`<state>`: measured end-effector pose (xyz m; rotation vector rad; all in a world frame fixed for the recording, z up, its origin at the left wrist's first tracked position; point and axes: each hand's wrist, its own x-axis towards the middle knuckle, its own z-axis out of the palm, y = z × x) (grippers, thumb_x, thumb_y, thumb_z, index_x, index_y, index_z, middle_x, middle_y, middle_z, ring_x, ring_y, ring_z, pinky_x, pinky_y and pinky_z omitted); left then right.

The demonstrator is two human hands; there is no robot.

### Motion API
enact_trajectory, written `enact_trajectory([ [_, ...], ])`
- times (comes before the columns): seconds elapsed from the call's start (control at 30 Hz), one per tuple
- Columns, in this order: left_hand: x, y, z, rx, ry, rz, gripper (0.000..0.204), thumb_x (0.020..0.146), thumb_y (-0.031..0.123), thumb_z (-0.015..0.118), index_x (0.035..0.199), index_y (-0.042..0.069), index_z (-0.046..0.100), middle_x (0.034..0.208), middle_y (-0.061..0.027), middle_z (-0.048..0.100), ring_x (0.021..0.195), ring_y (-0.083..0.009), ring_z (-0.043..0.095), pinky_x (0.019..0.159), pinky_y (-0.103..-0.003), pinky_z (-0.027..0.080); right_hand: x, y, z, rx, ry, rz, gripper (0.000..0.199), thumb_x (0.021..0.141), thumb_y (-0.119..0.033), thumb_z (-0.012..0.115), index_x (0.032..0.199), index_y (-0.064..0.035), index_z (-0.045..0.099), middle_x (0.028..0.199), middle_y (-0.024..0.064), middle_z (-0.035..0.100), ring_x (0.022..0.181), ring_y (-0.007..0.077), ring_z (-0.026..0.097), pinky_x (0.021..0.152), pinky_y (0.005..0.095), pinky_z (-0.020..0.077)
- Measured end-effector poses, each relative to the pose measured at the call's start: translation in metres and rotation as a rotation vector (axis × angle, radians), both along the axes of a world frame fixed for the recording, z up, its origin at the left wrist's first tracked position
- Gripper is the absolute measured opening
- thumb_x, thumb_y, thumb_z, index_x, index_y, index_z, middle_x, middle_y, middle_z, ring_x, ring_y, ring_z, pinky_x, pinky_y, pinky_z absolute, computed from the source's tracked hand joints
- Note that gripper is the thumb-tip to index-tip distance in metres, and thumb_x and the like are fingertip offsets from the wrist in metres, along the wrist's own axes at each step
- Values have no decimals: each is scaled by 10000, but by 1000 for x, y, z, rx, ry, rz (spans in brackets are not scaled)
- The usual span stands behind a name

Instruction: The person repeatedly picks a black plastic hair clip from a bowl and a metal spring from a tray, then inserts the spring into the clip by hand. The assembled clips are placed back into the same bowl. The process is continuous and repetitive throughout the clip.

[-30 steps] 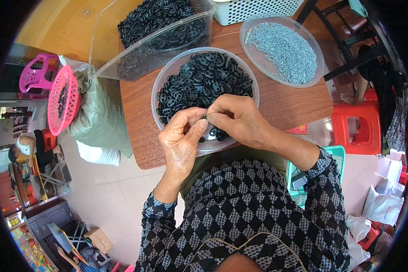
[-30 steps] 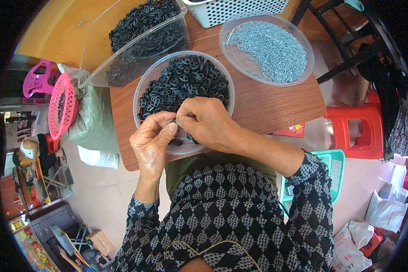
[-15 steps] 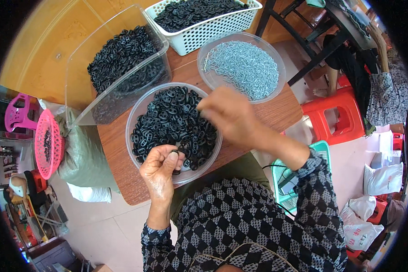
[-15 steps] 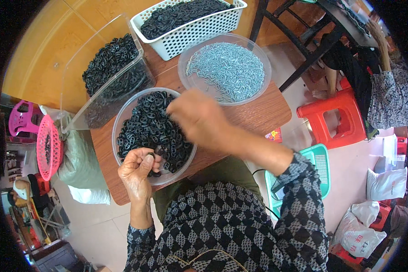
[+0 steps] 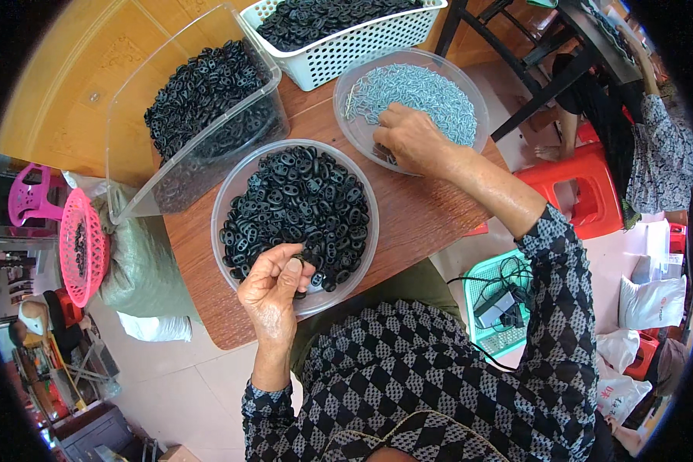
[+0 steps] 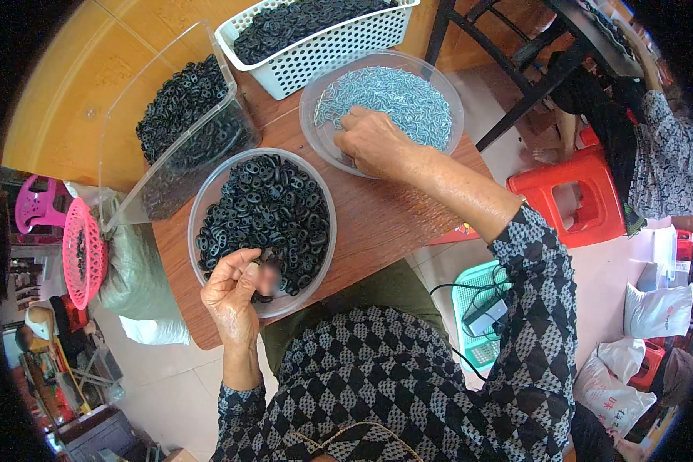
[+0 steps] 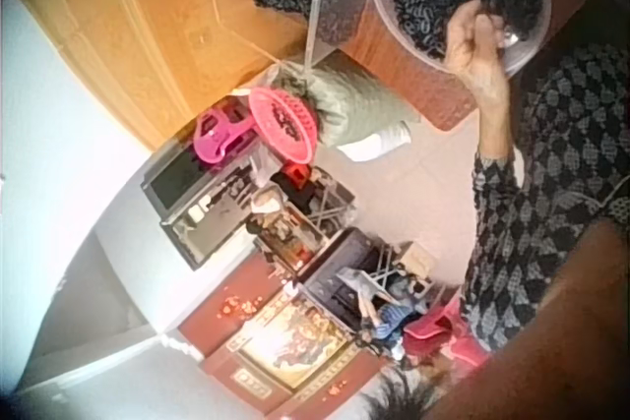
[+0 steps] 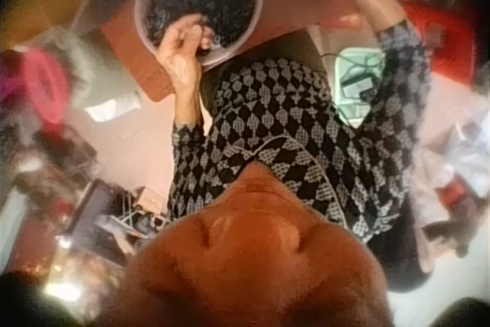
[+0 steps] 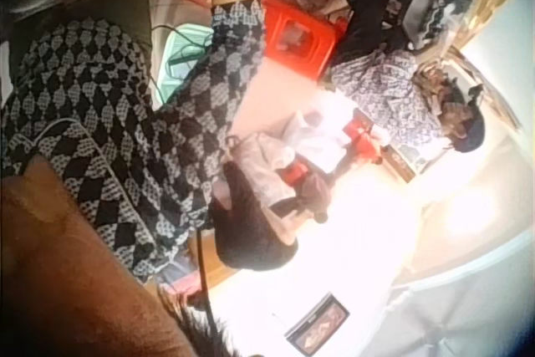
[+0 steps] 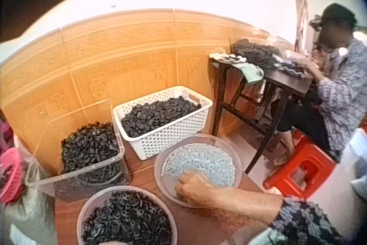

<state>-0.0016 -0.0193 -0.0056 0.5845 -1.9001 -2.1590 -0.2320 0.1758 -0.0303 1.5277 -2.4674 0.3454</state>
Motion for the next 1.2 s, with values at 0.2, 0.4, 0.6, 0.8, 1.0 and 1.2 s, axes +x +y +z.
enact_trajectory([
  [0.2,-3,-1,0,65,13,-12,94,859,19,587,925,-43,614,719,-25,598,564,-47,522,594,-186,490,-4,0,3,49,-105,-23,43,681,-46,587,687,-6,573,767,144,564,797,313,552,669,400,476],
  [0.4,-4,-1,1,8,-20,-36,89,858,30,598,925,-25,620,705,0,578,571,-34,502,594,-187,488,-2,1,6,-173,-355,-158,39,751,-30,568,723,-3,564,721,98,570,707,221,567,603,315,462],
  [0.6,-5,0,-1,-408,95,10,152,845,57,625,979,-13,633,736,1,601,621,-46,535,546,-158,414,47,-19,57,-459,-1155,-101,114,769,-88,653,829,5,627,762,13,617,686,69,547,594,216,445],
  [0.8,-16,2,8,-829,304,10,182,746,-52,640,926,-26,626,667,-75,548,576,-165,517,515,-271,410,85,-51,66,-335,-1516,-67,127,750,-121,660,813,-12,644,713,-5,599,618,46,505,533,194,396],
  [1.0,-13,-5,5,-1097,372,-28,133,719,-46,655,840,-12,613,659,-82,560,572,-187,526,509,-291,410,95,-65,55,-213,-1639,-41,130,718,-111,648,797,-8,645,705,7,602,601,56,501,524,200,396],
  [1.2,-6,-13,9,-999,260,-136,96,719,-41,651,800,-14,609,648,-81,556,573,-191,533,515,-293,418,102,-70,43,-228,-1637,-32,120,726,-99,627,792,1,642,714,18,612,607,63,515,528,198,407],
])
